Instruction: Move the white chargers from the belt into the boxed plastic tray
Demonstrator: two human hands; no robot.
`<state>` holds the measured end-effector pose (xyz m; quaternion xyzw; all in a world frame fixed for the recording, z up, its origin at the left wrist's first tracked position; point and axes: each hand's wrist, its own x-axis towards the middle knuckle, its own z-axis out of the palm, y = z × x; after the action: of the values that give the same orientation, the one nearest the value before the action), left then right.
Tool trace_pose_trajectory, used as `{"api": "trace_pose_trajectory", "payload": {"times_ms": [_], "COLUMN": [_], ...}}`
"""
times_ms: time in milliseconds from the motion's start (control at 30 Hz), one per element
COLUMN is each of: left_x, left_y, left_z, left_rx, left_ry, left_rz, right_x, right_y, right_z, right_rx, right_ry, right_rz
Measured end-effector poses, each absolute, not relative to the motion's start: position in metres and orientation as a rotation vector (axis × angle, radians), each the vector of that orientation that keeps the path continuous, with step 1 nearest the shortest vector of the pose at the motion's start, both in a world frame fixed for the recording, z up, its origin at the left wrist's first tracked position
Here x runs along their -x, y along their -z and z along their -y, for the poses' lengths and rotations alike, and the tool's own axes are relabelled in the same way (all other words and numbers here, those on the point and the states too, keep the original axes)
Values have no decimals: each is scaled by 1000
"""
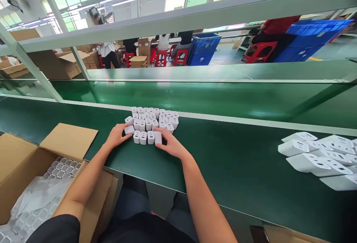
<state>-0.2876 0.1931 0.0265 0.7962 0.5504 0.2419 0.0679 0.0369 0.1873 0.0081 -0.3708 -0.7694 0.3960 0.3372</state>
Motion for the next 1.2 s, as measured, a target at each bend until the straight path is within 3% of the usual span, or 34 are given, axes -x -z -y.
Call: {"api": "trace_pose_trajectory", "payload": {"times_ms": [500, 833, 1000, 1200], "left_x": [308, 306, 285, 262], "left_y": [-33, -75, -78, -72], "left_z": [-158, -159, -188, -199], "left_rx": [-1953, -2322, -2424, -2491], "left_ry": [-888, -395, -95, -116], "left_rz": [-1416, -1729, -1624, -1505], "right_x": [-24, -22, -22, -14], "right_y": [-13, -5, -2, 0], "right_z": [-176, -181, -183, -181], "right_rx": [1100, 1102, 1109, 1114], "right_ry": [-843, -785, -729, -593], "right_rz": [2137, 2137, 2139, 2149]}}
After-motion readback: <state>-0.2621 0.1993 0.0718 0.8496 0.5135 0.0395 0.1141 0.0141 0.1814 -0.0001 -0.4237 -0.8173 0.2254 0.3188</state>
